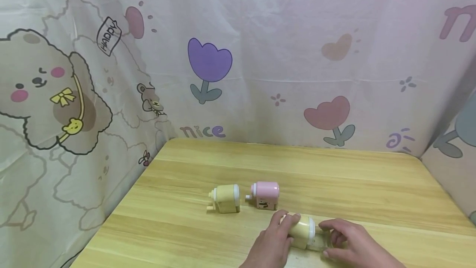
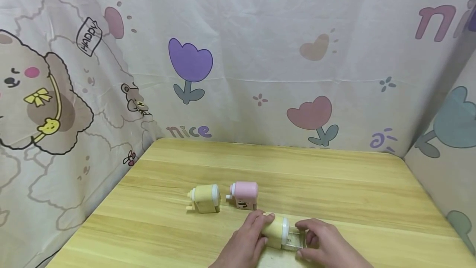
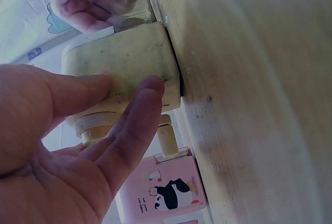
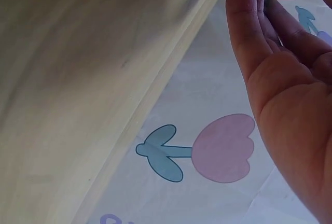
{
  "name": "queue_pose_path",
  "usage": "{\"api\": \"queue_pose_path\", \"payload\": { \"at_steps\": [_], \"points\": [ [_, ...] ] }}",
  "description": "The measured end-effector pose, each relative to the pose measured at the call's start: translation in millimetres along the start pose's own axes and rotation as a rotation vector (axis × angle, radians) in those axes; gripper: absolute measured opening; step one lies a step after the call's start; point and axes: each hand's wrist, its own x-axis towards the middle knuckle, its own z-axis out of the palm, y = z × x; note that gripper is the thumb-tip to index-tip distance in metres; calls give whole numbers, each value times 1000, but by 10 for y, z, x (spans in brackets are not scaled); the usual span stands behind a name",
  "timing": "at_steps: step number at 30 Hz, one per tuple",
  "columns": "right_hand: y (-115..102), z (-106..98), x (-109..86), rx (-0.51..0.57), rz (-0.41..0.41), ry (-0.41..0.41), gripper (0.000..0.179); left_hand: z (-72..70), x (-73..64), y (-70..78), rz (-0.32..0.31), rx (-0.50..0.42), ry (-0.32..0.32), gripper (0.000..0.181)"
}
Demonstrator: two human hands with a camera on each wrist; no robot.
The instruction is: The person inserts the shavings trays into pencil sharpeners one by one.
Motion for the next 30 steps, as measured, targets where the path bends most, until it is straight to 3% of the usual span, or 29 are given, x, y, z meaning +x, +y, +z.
{"api": "queue_pose_path", "payload": {
  "at_steps": [7, 23, 30],
  "points": [
    [-62, -11, 56, 70, 105, -68, 56, -5, 9, 3, -11, -3, -12, 57],
    [-102, 61, 156, 80, 9, -60, 49, -2, 13, 6, 9, -10, -13, 56],
    [-110, 45, 172, 95, -39, -64, 33, 0, 13, 6, 13, -10, -10, 56]
  ]
}}
